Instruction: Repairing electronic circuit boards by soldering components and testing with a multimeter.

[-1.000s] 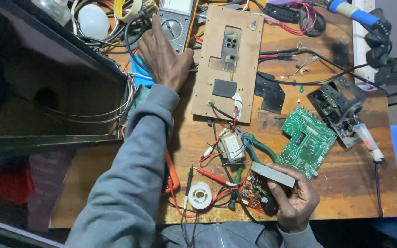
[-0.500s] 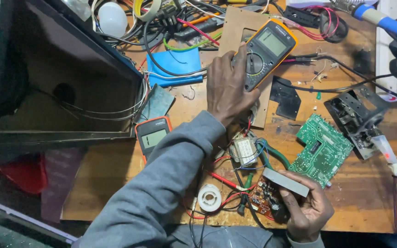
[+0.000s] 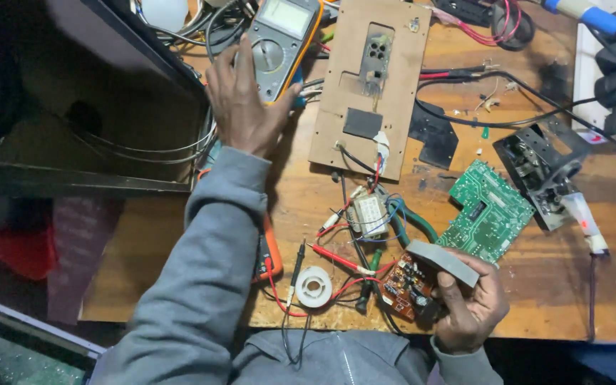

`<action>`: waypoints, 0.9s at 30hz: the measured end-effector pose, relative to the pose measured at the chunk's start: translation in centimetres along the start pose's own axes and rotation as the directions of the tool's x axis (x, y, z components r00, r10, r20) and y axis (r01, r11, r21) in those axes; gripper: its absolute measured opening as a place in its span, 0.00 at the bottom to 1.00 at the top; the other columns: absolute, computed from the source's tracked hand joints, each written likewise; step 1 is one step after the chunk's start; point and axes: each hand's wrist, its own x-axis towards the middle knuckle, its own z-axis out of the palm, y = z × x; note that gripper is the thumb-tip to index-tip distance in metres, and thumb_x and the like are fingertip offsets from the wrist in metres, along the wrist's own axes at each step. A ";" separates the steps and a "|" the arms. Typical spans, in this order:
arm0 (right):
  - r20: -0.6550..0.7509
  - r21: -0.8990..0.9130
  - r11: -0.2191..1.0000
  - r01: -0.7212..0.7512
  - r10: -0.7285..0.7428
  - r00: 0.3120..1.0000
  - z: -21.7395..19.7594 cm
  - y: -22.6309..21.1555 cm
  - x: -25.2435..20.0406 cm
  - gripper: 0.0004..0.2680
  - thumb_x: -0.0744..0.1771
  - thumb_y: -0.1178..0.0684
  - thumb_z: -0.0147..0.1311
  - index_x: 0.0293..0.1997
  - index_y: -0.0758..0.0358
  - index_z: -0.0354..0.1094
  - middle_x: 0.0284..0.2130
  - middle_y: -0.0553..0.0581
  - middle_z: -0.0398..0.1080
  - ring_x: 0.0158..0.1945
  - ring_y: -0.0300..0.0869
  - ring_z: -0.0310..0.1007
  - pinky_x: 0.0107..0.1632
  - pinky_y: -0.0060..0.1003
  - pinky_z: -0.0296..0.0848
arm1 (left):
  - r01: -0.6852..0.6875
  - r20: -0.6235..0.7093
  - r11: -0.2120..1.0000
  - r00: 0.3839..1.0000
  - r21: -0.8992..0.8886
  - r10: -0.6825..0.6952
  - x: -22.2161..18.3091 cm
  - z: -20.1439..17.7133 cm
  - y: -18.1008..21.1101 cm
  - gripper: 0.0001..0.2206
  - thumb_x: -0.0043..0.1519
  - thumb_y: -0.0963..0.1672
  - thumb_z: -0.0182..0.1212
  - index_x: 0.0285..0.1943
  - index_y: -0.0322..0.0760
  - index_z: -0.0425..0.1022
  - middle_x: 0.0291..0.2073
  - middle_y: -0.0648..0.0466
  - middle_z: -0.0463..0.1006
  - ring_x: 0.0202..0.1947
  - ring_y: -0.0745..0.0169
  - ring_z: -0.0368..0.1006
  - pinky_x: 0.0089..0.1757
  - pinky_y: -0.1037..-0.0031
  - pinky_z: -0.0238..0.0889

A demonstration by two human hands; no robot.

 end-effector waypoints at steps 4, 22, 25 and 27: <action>-0.045 0.054 0.997 -0.051 0.053 0.998 0.2 -0.3 -0.1 0.14 0.67 0.50 0.57 0.51 0.73 0.69 0.39 0.66 0.75 0.21 0.40 0.66 0.27 0.30 0.67 | -0.125 -0.082 0.980 0.990 -0.156 0.113 -3.1 -7.1 3.0 0.32 0.64 0.59 0.65 0.66 0.34 0.69 0.60 0.34 0.69 0.61 0.34 0.63 0.54 0.51 0.59; -0.499 0.169 0.983 0.070 0.024 0.866 -3.8 -1.5 3.9 0.14 0.68 0.45 0.69 0.45 0.60 0.65 0.38 0.60 0.72 0.39 0.46 0.76 0.41 0.40 0.77 | 0.322 0.409 0.489 0.909 -0.811 0.079 -16.2 -19.2 12.2 0.04 0.62 0.40 0.65 0.33 0.37 0.80 0.31 0.53 0.83 0.32 0.63 0.79 0.38 0.74 0.71; -0.251 -0.052 0.972 0.227 -0.233 0.939 -2.0 -3.1 1.8 0.14 0.74 0.44 0.56 0.51 0.66 0.61 0.51 0.67 0.73 0.45 0.47 0.71 0.47 0.40 0.70 | 0.580 0.650 0.352 0.750 -0.735 0.121 -16.9 -19.5 13.3 0.12 0.61 0.48 0.64 0.48 0.40 0.83 0.42 0.54 0.86 0.42 0.67 0.80 0.42 0.78 0.72; -0.139 0.283 0.957 0.063 -0.024 0.990 0.2 -3.9 -0.8 0.12 0.69 0.52 0.60 0.51 0.64 0.60 0.39 0.63 0.68 0.42 0.52 0.77 0.50 0.53 0.87 | 0.749 0.734 0.041 0.635 -0.661 0.241 -17.3 -19.6 13.7 0.25 0.63 0.50 0.61 0.66 0.35 0.69 0.54 0.47 0.78 0.53 0.60 0.78 0.51 0.71 0.76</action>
